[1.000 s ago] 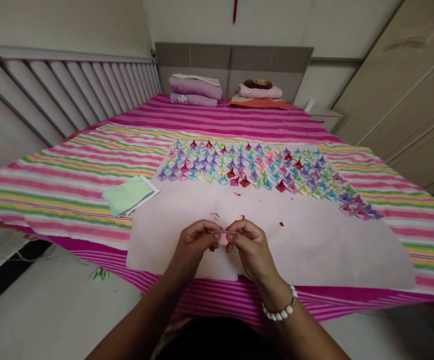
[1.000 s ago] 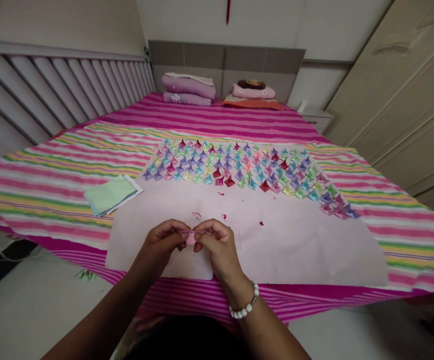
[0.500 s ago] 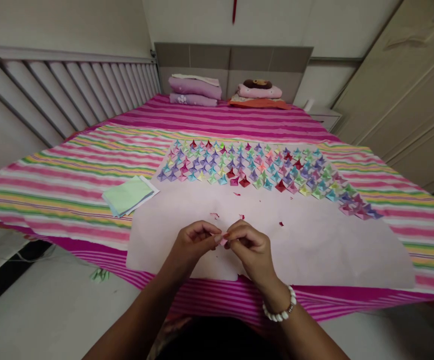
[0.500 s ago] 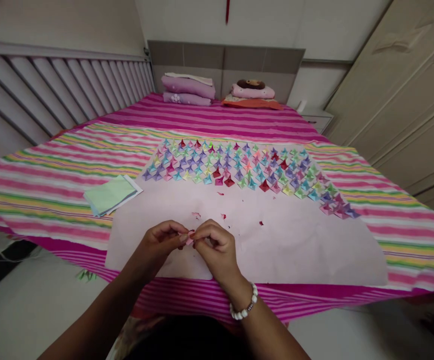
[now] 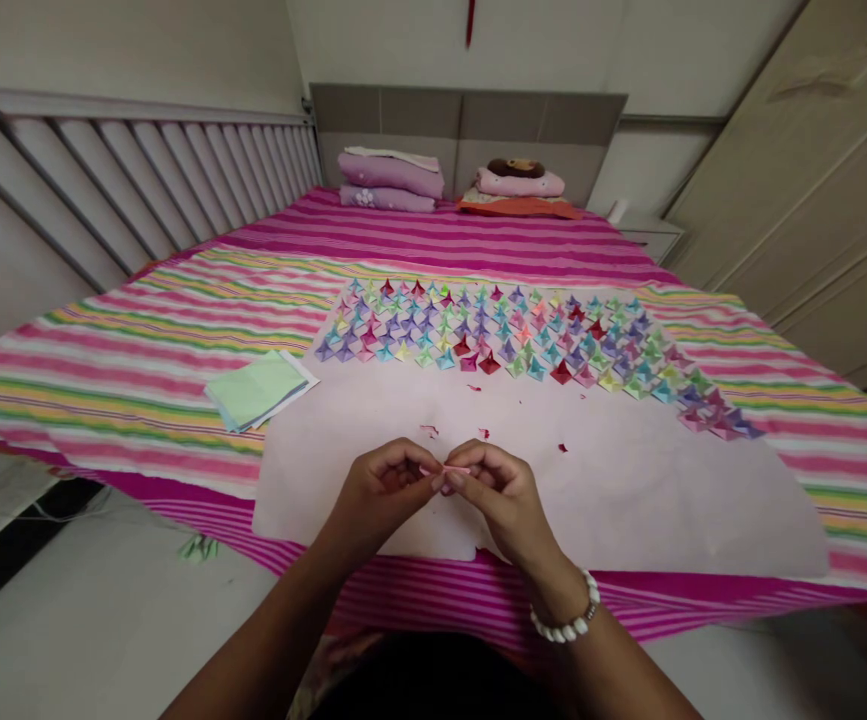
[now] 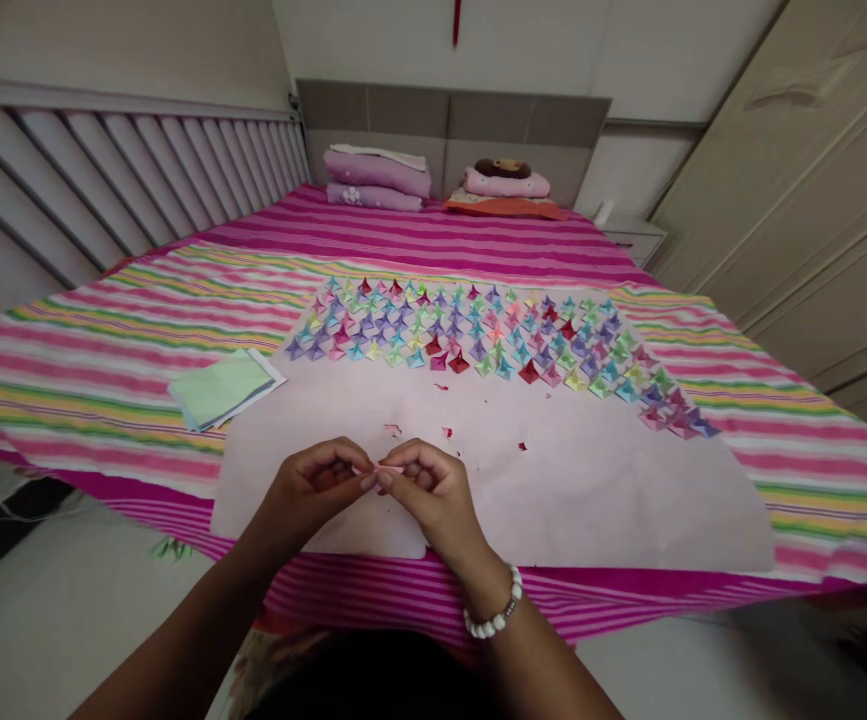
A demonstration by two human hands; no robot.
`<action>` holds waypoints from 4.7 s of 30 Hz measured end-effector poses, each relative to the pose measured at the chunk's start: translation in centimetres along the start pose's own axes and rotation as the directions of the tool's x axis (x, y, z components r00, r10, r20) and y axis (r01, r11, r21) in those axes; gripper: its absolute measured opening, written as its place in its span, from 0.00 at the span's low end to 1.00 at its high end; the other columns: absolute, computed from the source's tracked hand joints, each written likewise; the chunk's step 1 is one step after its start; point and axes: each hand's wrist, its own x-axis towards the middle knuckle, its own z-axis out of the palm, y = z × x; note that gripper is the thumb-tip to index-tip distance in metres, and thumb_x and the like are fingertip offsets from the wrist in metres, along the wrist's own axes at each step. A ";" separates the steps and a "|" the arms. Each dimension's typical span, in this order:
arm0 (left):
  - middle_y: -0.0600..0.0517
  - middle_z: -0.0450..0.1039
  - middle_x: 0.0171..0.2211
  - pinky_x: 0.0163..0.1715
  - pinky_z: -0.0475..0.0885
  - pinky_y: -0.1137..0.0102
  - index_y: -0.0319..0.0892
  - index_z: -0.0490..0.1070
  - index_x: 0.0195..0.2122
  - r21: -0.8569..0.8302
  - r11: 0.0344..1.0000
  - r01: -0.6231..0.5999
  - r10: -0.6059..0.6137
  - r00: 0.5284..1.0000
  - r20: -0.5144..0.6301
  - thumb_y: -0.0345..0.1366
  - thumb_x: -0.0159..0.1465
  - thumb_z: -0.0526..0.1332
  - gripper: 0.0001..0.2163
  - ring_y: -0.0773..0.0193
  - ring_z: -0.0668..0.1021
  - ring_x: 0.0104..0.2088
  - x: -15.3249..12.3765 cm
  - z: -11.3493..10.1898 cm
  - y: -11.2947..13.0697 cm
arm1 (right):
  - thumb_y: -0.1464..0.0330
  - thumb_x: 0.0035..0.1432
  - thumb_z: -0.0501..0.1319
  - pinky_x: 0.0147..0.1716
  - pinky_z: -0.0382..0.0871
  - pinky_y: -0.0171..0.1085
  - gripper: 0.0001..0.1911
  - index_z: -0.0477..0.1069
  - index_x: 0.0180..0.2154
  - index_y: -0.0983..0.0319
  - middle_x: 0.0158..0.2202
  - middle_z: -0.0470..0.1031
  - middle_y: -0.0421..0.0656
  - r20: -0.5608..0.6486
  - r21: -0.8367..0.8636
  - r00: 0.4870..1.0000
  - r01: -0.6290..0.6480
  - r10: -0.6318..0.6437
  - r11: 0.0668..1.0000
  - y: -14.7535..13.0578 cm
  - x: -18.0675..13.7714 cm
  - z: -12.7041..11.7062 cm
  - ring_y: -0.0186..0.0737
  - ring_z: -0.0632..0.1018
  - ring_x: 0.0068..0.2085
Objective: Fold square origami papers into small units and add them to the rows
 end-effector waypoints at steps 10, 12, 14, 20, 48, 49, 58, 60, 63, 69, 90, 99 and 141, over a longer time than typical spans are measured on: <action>0.51 0.80 0.30 0.37 0.76 0.68 0.41 0.77 0.32 0.021 0.998 0.067 -0.065 0.995 -0.069 0.35 0.52 0.70 0.08 0.62 0.81 0.34 0.0 0.2 0.1 | 0.68 0.52 0.69 0.29 0.69 0.34 0.03 0.76 0.30 0.60 0.29 0.75 0.40 -0.061 -0.032 0.997 0.042 -0.044 0.999 -0.1 0.1 -0.2 0.34 0.76 0.29; 0.51 0.81 0.30 0.36 0.75 0.69 0.41 0.78 0.31 0.067 0.994 0.085 -0.080 0.994 -0.080 0.36 0.52 0.70 0.07 0.62 0.80 0.33 -0.1 0.0 0.3 | 0.68 0.52 0.69 0.28 0.69 0.34 0.04 0.76 0.29 0.60 0.28 0.75 0.40 -0.075 -0.060 0.996 0.047 -0.052 0.997 -0.3 0.1 -0.1 0.34 0.76 0.28; 0.52 0.80 0.27 0.33 0.74 0.71 0.42 0.79 0.31 0.115 0.989 0.094 -0.084 0.992 -0.090 0.36 0.53 0.69 0.06 0.64 0.79 0.30 -0.2 -0.1 0.6 | 0.68 0.51 0.69 0.28 0.69 0.34 0.04 0.76 0.29 0.60 0.28 0.75 0.40 -0.084 -0.073 0.994 0.061 -0.067 0.995 -0.4 0.1 0.1 0.34 0.76 0.28; 0.53 0.77 0.25 0.30 0.71 0.74 0.41 0.77 0.29 0.288 0.957 0.020 -0.005 0.999 -0.052 0.37 0.57 0.65 0.05 0.67 0.77 0.28 -0.1 -0.2 0.7 | 0.67 0.50 0.70 0.26 0.70 0.34 0.05 0.76 0.28 0.61 0.28 0.75 0.40 -0.105 -0.086 0.990 0.080 -0.089 0.993 -0.5 0.0 0.5 0.34 0.76 0.27; 0.53 0.78 0.30 0.34 0.73 0.74 0.46 0.80 0.32 0.306 0.924 -0.231 0.236 0.971 0.020 0.34 0.59 0.66 0.03 0.67 0.78 0.33 -0.2 0.2 -0.1 | 0.68 0.57 0.65 0.31 0.72 0.37 0.05 0.77 0.30 0.61 0.28 0.77 0.41 -0.043 0.217 0.999 0.029 -0.020 0.976 0.6 -0.1 0.2 0.35 0.78 0.27; 0.53 0.78 0.30 0.34 0.73 0.74 0.46 0.80 0.32 0.288 0.933 -0.214 0.221 0.975 0.009 0.34 0.59 0.66 0.02 0.67 0.78 0.33 -0.2 0.2 -0.1 | 0.68 0.57 0.65 0.31 0.73 0.37 0.05 0.77 0.30 0.61 0.28 0.77 0.41 -0.048 0.204 0.998 0.038 -0.029 0.978 0.6 0.0 0.2 0.35 0.78 0.27; 0.52 0.77 0.30 0.32 0.74 0.72 0.43 0.77 0.31 0.290 0.938 -0.190 0.214 0.976 -0.053 0.35 0.60 0.64 0.03 0.66 0.79 0.32 -0.3 0.6 -0.5 | 0.69 0.56 0.66 0.32 0.73 0.35 0.04 0.77 0.30 0.61 0.26 0.77 0.39 -0.090 0.106 0.994 0.067 -0.058 0.992 0.6 0.0 0.3 0.33 0.78 0.26; 0.53 0.77 0.29 0.32 0.73 0.72 0.42 0.76 0.31 0.300 0.932 -0.204 0.233 0.971 -0.062 0.34 0.61 0.63 0.04 0.66 0.78 0.31 -0.4 0.8 -0.6 | 0.69 0.56 0.66 0.32 0.73 0.34 0.04 0.77 0.30 0.61 0.25 0.77 0.39 -0.091 0.103 0.995 0.061 -0.051 0.993 0.7 0.1 0.4 0.33 0.78 0.26; 0.53 0.75 0.28 0.32 0.72 0.72 0.42 0.74 0.31 0.325 0.919 -0.223 0.262 0.962 -0.081 0.33 0.62 0.61 0.04 0.67 0.77 0.31 -0.5 1.1 -0.7 | 0.68 0.56 0.66 0.32 0.73 0.35 0.03 0.77 0.30 0.61 0.26 0.78 0.39 -0.084 0.147 0.996 0.041 -0.029 0.988 0.8 0.1 0.5 0.34 0.78 0.27; 0.53 0.74 0.26 0.31 0.70 0.71 0.42 0.76 0.28 0.231 0.959 -0.166 0.195 0.975 -0.108 0.35 0.59 0.64 0.05 0.66 0.75 0.29 -0.3 0.9 -0.8 | 0.68 0.52 0.68 0.31 0.72 0.36 0.04 0.76 0.29 0.61 0.24 0.78 0.39 -0.082 0.165 0.997 0.007 0.006 0.986 0.7 0.2 0.4 0.35 0.78 0.26; 0.54 0.68 0.19 0.24 0.64 0.73 0.39 0.71 0.22 -0.147 0.944 0.294 -0.310 0.945 -0.101 0.49 0.54 0.64 0.16 0.70 0.68 0.21 1.9 0.6 -4.0 | 0.65 0.45 0.71 0.31 0.68 0.35 0.08 0.78 0.29 0.62 0.21 0.76 0.39 -0.182 0.190 0.963 -0.163 0.198 0.968 2.0 1.4 -0.3 0.33 0.74 0.25; 0.48 0.73 0.40 0.42 0.71 0.65 0.44 0.76 0.34 0.438 0.872 -0.217 0.314 0.936 -0.161 0.38 0.59 0.63 0.06 0.59 0.75 0.43 2.5 -0.7 -3.5 | 0.65 0.37 0.74 0.25 0.66 0.33 0.11 0.78 0.24 0.64 0.18 0.76 0.39 -0.220 0.329 0.916 -0.255 0.336 0.909 2.3 2.7 -1.6 0.31 0.72 0.21; 0.50 0.75 0.31 0.34 0.72 0.70 0.41 0.77 0.30 0.413 0.894 -0.171 0.230 0.968 -0.097 0.37 0.58 0.62 0.06 0.63 0.76 0.34 12.9 -1.8 -11.0 | 0.71 0.52 0.59 0.29 0.63 0.35 0.05 0.72 0.26 0.61 0.29 0.69 0.40 -0.215 -0.512 0.928 0.159 -0.305 0.844 9.8 9.9 -6.0 0.36 0.70 0.29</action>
